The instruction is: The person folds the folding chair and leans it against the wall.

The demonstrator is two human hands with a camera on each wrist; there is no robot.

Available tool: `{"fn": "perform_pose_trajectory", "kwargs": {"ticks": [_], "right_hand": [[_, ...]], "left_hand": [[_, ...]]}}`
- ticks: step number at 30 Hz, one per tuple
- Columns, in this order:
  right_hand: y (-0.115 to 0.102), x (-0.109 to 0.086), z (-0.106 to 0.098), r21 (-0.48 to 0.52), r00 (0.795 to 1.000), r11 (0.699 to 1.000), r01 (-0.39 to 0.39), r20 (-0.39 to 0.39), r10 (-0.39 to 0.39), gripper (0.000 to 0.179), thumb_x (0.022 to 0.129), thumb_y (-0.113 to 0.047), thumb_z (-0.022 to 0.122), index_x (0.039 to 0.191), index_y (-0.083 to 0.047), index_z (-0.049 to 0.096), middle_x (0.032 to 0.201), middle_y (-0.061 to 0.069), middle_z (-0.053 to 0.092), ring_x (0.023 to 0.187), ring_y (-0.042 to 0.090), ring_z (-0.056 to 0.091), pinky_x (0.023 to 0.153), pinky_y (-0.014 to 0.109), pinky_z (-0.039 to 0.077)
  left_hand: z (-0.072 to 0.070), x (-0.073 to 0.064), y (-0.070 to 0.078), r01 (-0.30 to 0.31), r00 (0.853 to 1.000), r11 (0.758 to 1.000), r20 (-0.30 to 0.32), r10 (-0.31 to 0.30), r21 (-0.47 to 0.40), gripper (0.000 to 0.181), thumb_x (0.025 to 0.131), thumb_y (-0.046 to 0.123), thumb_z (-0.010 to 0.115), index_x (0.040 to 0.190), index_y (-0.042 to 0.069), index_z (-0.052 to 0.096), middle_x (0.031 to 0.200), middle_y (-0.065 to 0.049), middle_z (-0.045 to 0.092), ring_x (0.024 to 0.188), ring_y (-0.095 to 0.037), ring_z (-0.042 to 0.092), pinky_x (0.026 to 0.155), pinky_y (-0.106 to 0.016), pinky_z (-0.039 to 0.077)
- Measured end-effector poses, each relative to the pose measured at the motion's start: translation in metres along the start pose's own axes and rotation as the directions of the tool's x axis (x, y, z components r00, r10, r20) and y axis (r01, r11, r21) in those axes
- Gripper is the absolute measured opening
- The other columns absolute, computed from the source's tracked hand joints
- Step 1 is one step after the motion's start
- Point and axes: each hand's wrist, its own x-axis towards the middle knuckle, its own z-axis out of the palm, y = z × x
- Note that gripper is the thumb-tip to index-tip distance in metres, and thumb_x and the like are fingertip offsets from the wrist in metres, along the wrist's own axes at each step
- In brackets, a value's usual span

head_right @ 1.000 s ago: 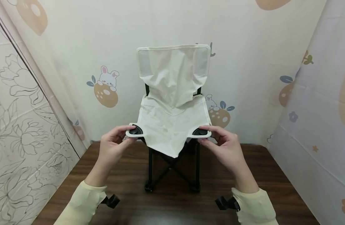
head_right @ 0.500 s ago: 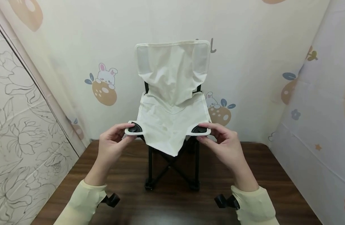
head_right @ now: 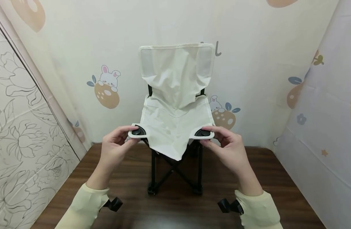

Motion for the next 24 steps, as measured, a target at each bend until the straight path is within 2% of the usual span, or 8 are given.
{"fn": "perform_pose_trajectory", "kwargs": {"ticks": [6,15,24], "right_hand": [[-0.0005,0.0019,0.0021,0.015,1.000,1.000,-0.007,0.005,0.007,0.043,0.091,0.016,0.080,0.133,0.006,0.072,0.116,0.003,0.080,0.092,0.014,0.072,0.082,0.020,0.062],[-0.0010,0.0034,0.0047,0.044,1.000,0.999,-0.017,0.000,0.017,0.043,0.091,0.016,0.080,0.132,0.007,0.072,0.116,0.004,0.079,0.092,0.014,0.072,0.080,0.019,0.061],[-0.0017,0.0043,0.0061,0.048,1.000,0.999,-0.018,-0.001,0.018,0.042,0.092,0.016,0.079,0.133,0.007,0.072,0.120,0.004,0.079,0.097,0.015,0.072,0.082,0.019,0.061]], "left_hand": [[-0.0002,0.0017,-0.0005,0.006,1.000,1.000,0.007,-0.006,0.018,0.038,0.088,-0.023,0.077,0.124,-0.009,0.073,0.121,-0.022,0.076,0.112,-0.018,0.075,0.083,-0.026,0.064],[0.0002,0.0024,-0.0005,0.005,1.000,1.000,0.005,-0.005,0.028,0.039,0.088,-0.022,0.077,0.124,-0.008,0.073,0.122,-0.022,0.075,0.115,-0.020,0.075,0.089,-0.026,0.063],[0.0005,0.0039,-0.0001,0.005,1.000,1.000,0.005,-0.005,0.023,0.040,0.088,-0.022,0.077,0.125,-0.008,0.073,0.122,-0.022,0.075,0.114,-0.020,0.075,0.089,-0.027,0.063]]}}
